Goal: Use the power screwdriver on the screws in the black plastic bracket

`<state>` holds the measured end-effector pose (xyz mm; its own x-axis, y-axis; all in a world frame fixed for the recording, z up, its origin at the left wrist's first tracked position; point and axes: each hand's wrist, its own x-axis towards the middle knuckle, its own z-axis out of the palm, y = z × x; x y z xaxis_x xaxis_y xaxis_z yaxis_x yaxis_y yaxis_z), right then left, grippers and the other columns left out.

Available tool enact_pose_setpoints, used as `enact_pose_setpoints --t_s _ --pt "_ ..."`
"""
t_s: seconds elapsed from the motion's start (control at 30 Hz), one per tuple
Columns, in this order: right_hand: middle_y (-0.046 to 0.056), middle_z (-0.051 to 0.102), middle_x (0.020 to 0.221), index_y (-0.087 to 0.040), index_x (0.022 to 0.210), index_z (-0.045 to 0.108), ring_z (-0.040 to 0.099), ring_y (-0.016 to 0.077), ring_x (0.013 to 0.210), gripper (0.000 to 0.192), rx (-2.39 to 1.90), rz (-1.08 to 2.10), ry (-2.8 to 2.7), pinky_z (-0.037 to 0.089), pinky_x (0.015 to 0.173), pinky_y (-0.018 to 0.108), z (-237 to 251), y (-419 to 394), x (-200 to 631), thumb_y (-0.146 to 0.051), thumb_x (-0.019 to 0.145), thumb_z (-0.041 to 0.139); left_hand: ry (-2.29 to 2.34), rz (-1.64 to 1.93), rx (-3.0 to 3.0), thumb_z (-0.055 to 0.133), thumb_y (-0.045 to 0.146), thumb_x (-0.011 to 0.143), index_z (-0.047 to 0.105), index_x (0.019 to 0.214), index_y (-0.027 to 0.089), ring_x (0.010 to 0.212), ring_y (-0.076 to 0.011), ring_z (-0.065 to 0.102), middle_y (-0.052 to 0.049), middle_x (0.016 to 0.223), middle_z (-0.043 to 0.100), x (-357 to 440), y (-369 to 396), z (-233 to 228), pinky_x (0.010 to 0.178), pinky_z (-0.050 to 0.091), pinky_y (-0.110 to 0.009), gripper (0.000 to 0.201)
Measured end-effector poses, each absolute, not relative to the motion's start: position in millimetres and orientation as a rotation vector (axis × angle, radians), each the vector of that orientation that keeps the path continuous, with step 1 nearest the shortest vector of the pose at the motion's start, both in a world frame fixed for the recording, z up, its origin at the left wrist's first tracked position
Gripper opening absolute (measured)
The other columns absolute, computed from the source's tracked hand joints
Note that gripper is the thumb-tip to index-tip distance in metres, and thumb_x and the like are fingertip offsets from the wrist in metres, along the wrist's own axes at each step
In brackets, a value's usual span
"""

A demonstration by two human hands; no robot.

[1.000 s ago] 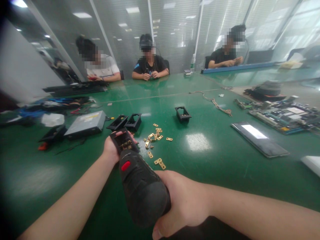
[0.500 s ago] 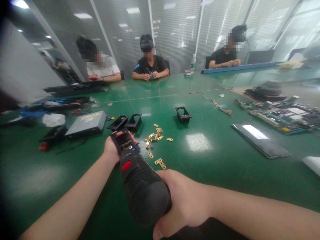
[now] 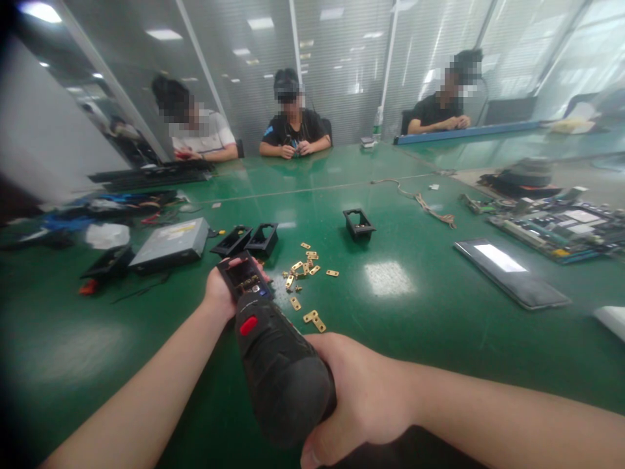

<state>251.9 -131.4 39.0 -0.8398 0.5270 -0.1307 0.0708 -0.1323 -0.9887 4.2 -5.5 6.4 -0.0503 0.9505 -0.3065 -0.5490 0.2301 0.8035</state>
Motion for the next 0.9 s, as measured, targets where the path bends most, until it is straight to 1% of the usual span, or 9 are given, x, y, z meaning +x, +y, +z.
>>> enact_pose_setpoints --t_s 0.13,0.3,0.43,0.5,0.57,0.67,0.77,0.9 --pt "-0.001 0.065 0.069 -0.010 0.070 0.058 0.059 0.0095 0.062 0.028 -0.673 2.056 -1.845 0.044 0.053 0.016 39.8 -131.7 251.7 -0.004 0.052 0.079 0.987 1.303 0.533 0.043 0.031 0.082 0.061 0.078 0.013 0.058 -0.0306 0.065 -0.011 0.067 0.063 4.4 -6.0 6.6 0.050 0.053 -0.042 0.026" --pt "-0.001 0.064 0.068 -0.011 0.071 0.056 0.060 0.0101 0.061 0.031 -0.671 2.071 -1.821 0.045 0.053 0.017 41.0 -132.3 250.9 -0.003 0.051 0.079 0.994 1.309 0.516 0.044 0.029 0.081 0.062 0.079 0.012 0.057 -0.0304 0.064 -0.012 0.067 0.063 4.0 -5.5 6.2 0.049 0.052 -0.041 0.025" --pt "-0.003 0.063 0.067 -0.012 0.084 0.057 0.059 0.0100 0.058 0.039 -0.698 2.068 -1.829 0.043 0.051 0.016 40.2 -131.7 251.2 -0.004 0.051 0.078 0.995 1.320 0.507 0.043 0.030 0.082 0.061 0.078 0.012 0.056 -0.0308 0.064 -0.012 0.065 0.063 4.1 -5.5 6.1 0.049 0.052 -0.042 0.026" --pt "-0.004 0.063 0.066 -0.012 0.082 0.057 0.058 0.0094 0.057 0.037 -0.683 2.052 -1.862 0.043 0.051 0.016 39.0 -131.8 251.8 -0.005 0.051 0.078 0.995 1.332 0.514 0.042 0.030 0.083 0.060 0.078 0.012 0.055 -0.0307 0.064 -0.012 0.065 0.063 4.3 -5.8 6.4 0.050 0.053 -0.043 0.026" --pt "-0.003 0.063 0.066 -0.012 0.075 0.057 0.058 0.0094 0.058 0.032 -0.696 2.046 -1.880 0.042 0.051 0.016 38.2 -132.5 252.4 -0.006 0.051 0.078 0.998 1.330 0.520 0.040 0.029 0.083 0.060 0.077 0.013 0.055 -0.0308 0.064 -0.012 0.065 0.063 4.6 -6.3 6.9 0.051 0.053 -0.044 0.026" --pt "-0.002 0.064 0.066 -0.011 0.070 0.057 0.059 0.0097 0.059 0.030 -0.725 2.064 -1.855 0.041 0.049 0.015 39.2 -133.8 252.3 -0.003 0.050 0.077 0.999 1.312 0.524 0.042 0.029 0.082 0.060 0.077 0.012 0.055 -0.0307 0.064 -0.012 0.065 0.063 4.7 -6.7 7.3 0.050 0.053 -0.042 0.025" --pt "-0.002 0.065 0.067 -0.011 0.069 0.057 0.059 0.0095 0.059 0.030 -0.719 2.070 -1.827 0.042 0.049 0.014 42.0 -133.8 251.0 0.000 0.049 0.076 0.996 1.319 0.523 0.042 0.028 0.081 0.060 0.077 0.012 0.055 -0.0303 0.064 -0.012 0.065 0.063 4.8 -6.5 7.0 0.050 0.053 -0.042 0.025" --pt "-0.002 0.064 0.067 -0.011 0.072 0.056 0.058 0.0089 0.058 0.033 -0.693 2.071 -1.813 0.042 0.049 0.015 42.9 -132.6 250.1 0.001 0.048 0.076 1.008 1.322 0.510 0.042 0.030 0.082 0.060 0.076 0.012 0.055 -0.0307 0.064 -0.013 0.065 0.063 4.9 -6.0 7.1 0.051 0.053 -0.044 0.026"
